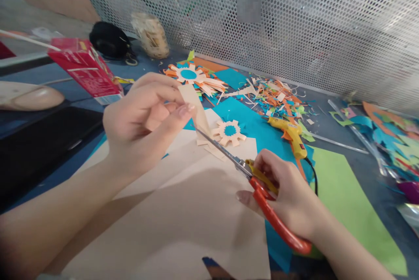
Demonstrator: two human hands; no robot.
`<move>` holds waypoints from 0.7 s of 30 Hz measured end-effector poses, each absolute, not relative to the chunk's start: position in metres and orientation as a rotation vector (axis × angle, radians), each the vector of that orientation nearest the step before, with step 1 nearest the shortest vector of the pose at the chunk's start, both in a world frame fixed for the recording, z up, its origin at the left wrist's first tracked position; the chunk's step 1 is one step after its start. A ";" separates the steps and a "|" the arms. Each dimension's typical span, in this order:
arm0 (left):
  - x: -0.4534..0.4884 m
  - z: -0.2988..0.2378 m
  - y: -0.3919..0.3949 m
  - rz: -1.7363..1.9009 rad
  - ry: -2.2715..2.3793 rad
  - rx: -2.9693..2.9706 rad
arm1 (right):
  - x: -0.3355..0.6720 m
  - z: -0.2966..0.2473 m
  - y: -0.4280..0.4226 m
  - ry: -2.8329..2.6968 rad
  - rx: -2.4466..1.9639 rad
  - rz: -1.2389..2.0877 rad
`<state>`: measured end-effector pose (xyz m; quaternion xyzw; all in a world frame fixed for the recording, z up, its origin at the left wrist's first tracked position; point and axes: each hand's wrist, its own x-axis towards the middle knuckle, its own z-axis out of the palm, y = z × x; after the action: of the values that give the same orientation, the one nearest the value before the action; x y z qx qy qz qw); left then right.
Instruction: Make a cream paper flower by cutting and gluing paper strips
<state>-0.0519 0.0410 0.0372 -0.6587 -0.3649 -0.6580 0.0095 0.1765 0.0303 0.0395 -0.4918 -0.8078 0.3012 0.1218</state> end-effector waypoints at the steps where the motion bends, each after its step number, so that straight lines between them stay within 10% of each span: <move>1: -0.052 0.037 0.041 -2.055 -1.137 -2.058 | 0.177 0.039 0.030 -2.368 -1.438 0.904; 21: -0.054 0.035 0.042 -2.069 -1.224 -2.085 | 0.171 0.043 0.030 -2.350 -1.509 0.988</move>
<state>-0.0544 0.0416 0.0354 -0.6552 -0.3844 -0.6500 -0.0203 0.1710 0.0296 0.0425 -0.5073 -0.7901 0.3322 0.0896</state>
